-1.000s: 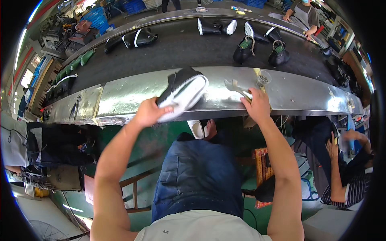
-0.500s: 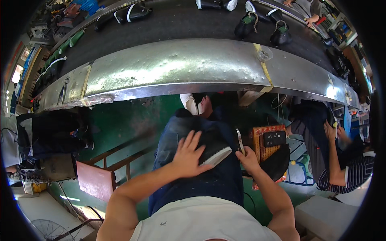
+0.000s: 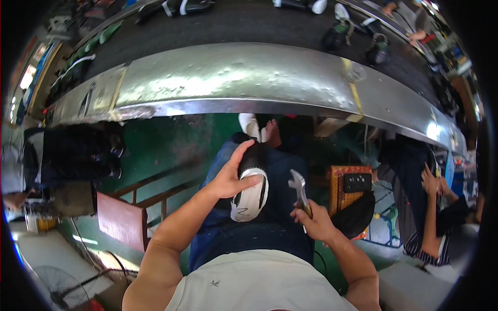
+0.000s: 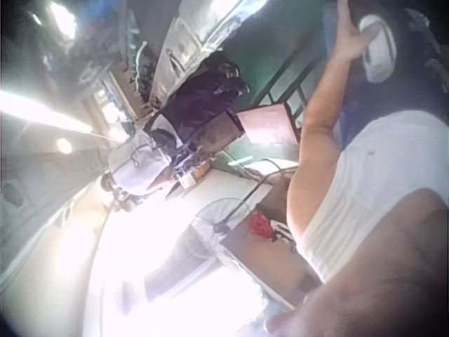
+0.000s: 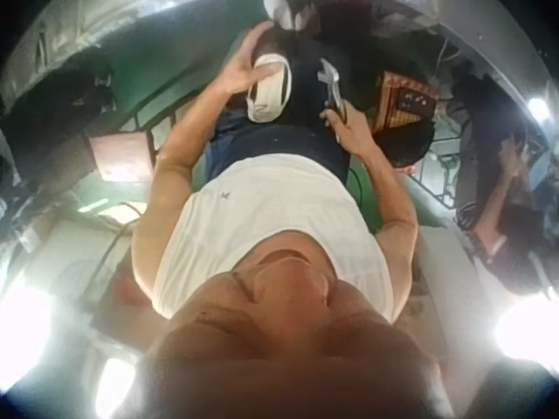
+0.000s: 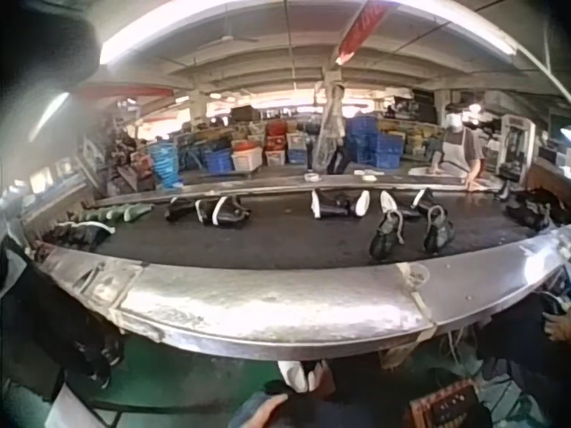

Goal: Trim excess material and clean the edges of shoe soles using pliers or a specialized trimming tool.

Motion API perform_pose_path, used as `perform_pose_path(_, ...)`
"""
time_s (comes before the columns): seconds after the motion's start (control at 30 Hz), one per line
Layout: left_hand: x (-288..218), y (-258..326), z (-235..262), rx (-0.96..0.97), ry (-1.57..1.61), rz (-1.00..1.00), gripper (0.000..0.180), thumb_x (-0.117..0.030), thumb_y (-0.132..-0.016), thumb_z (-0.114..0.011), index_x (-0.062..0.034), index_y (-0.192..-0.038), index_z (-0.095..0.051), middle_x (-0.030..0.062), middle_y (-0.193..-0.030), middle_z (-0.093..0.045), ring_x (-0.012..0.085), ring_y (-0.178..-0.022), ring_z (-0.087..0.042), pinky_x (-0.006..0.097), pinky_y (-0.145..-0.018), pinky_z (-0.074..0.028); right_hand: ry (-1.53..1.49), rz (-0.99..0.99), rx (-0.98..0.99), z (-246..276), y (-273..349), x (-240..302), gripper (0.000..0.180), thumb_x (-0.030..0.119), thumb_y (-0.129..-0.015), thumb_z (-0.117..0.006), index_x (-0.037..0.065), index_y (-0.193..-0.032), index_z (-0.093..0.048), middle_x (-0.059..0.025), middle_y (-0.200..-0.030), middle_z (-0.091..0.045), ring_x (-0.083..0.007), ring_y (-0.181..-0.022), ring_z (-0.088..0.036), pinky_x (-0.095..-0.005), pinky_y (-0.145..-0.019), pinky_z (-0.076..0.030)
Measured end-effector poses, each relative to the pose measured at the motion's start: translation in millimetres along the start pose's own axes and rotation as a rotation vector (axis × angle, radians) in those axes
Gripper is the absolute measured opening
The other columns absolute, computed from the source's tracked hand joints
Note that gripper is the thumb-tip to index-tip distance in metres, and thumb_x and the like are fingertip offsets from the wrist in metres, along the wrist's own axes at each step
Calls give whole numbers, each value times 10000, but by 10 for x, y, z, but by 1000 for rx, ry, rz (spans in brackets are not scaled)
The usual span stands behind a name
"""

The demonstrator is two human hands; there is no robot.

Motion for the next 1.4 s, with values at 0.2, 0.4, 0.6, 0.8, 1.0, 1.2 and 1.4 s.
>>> perform_pose_path(0.2, 227, 392, 434, -153, -123, -42, 644, -206, -958, -710, -113, -1507, -387, 176, -1626, -202, 304, -1514, -208, 414, -1208, -221, 181, 250, 290, -424, -309, 656, 423, 235, -998, -603, 13, -1353, -543, -143, -939, -695, -264, -834, -686, -363, -802, -526)
perform_pose_path(0.4, 283, 455, 597, -139, -143, 46, 539, -280, -1027, -594, -107, -1495, -390, 204, -1650, -153, 345, -1540, -158, 442, -1228, -188, 122, 209, 381, -667, -778, 705, 404, 250, -1003, -599, -4, -1310, -533, -127, -861, -658, -254, -758, -662, -371, -749, -526)
perform_pose_path(0.6, 297, 446, 721, -143, -264, 116, 514, -245, -1042, -554, -48, -1494, -409, 172, -1589, -346, 275, -1499, -292, 387, -1218, -225, 119, -33, 446, -664, -1056, 742, 280, 253, -1010, -597, -7, -1113, -585, -127, -843, -671, -238, -680, -663, -369, -677, -533)
perform_pose_path(0.8, 465, 420, 797, -169, -181, -11, 494, -124, -1004, -608, -49, -1468, -454, 151, -1547, -413, 272, -1467, -352, 381, -1203, -265, 401, 389, 104, -930, -1271, 286, 291, 221, -986, -618, -18, -1152, -594, -227, -992, -685, -410, -856, -675, -454, -773, -543)
perform_pose_path(1.0, 341, 448, 821, -106, -235, 75, 526, -102, -993, -624, -54, -1486, -447, 148, -1568, -403, 251, -1483, -338, 377, -1207, -266, 515, 347, 93, -878, -1056, 438, 297, 185, -974, -619, -6, -1193, -556, -251, -1056, -658, -440, -939, -663, -490, -819, -541)
perform_pose_path(1.2, 422, 410, 701, -197, -158, 163, 531, -180, -985, -652, -69, -1476, -482, 183, -1587, -392, 285, -1483, -363, 373, -1211, -291, 685, 206, 150, -717, -894, 689, 293, 187, -974, -606, -16, -1178, -552, -270, -1051, -651, -447, -916, -666, -496, -790, -538)
perform_pose_path(1.4, 409, 397, 774, -180, -166, 184, 554, -83, -982, -630, -49, -1503, -444, 159, -1570, -415, 235, -1485, -338, 352, -1212, -250, 217, 224, 203, -549, -847, 954, 346, 293, -1008, -596, -43, -1091, -583, -262, -888, -667, -448, -863, -668, -471, -756, -517)
Point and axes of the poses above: each hand's wrist, its own y-axis away from the middle knuckle, its own z-axis out of the back of the hand, x = y × z, the point moved 3 cm from there along -y, towards the middle knuckle
